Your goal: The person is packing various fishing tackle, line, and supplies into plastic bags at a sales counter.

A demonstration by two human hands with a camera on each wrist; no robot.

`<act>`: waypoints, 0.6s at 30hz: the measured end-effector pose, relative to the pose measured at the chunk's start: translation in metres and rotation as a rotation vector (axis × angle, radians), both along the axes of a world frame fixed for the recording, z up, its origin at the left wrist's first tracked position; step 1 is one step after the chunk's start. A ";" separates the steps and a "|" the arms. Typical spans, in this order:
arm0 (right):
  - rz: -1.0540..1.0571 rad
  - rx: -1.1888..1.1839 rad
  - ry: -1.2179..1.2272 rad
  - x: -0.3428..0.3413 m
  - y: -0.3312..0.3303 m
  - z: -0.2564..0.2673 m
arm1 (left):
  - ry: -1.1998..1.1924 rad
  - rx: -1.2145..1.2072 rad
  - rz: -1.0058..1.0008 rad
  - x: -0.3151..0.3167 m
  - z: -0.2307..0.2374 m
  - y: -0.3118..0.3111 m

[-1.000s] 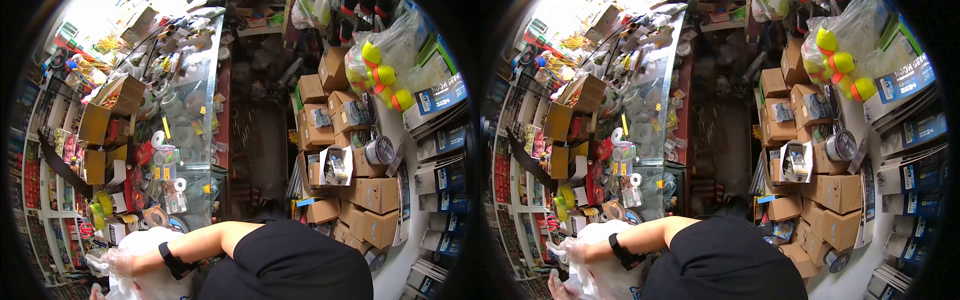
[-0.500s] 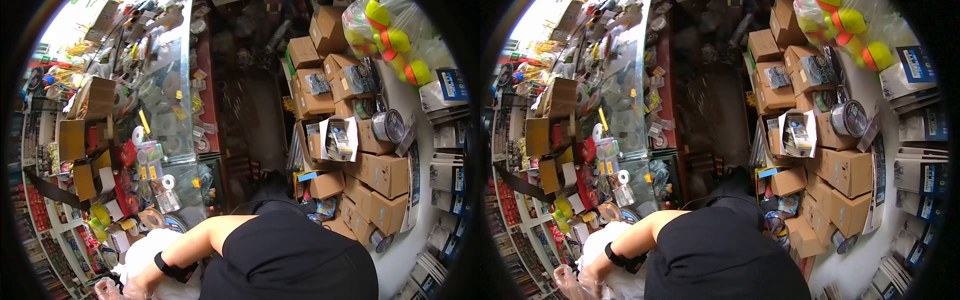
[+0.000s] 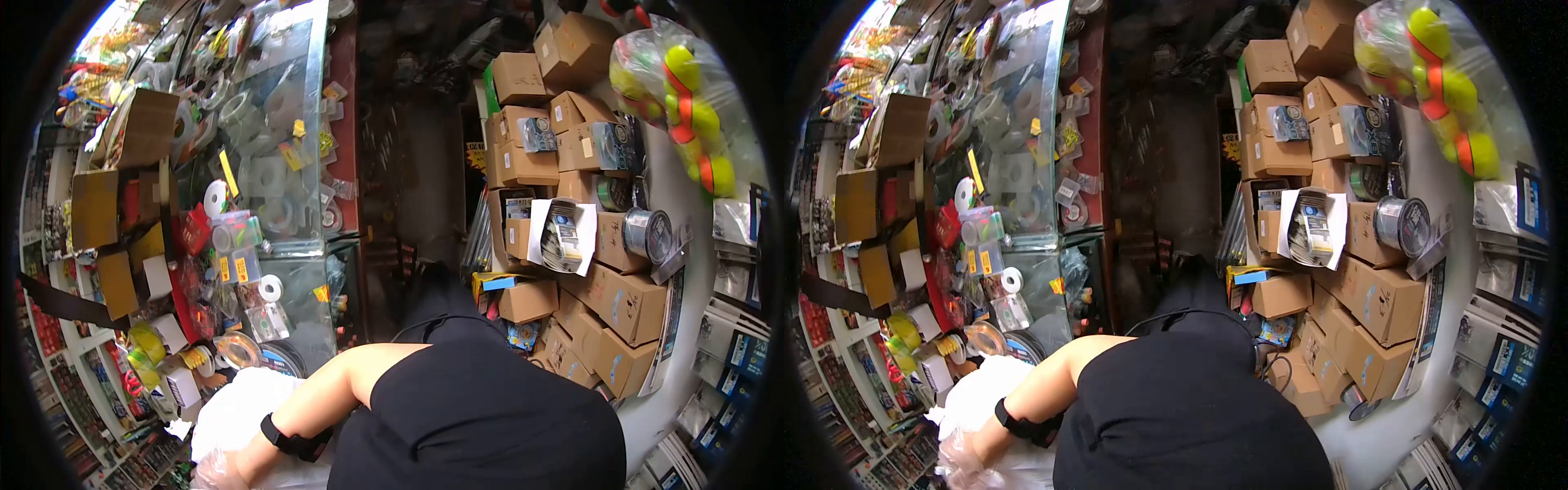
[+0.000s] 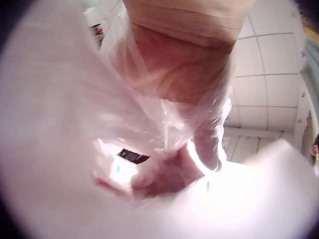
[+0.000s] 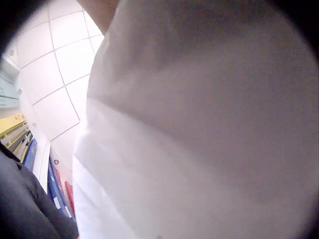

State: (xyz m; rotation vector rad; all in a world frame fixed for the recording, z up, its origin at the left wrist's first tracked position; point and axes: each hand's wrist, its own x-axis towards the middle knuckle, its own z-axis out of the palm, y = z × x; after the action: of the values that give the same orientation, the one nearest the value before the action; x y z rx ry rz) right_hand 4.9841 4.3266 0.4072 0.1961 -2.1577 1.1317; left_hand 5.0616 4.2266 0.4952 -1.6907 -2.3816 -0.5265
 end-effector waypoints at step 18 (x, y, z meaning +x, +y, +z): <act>-0.417 0.254 0.016 0.011 -0.055 0.028 | -0.554 0.205 0.193 -0.155 -0.093 -0.151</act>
State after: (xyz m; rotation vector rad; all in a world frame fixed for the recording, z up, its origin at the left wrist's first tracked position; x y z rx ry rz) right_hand 4.9954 4.2716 0.4352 -0.1299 -2.1887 0.6190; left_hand 4.9070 4.0752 0.4018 -1.3332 -2.6842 -1.2926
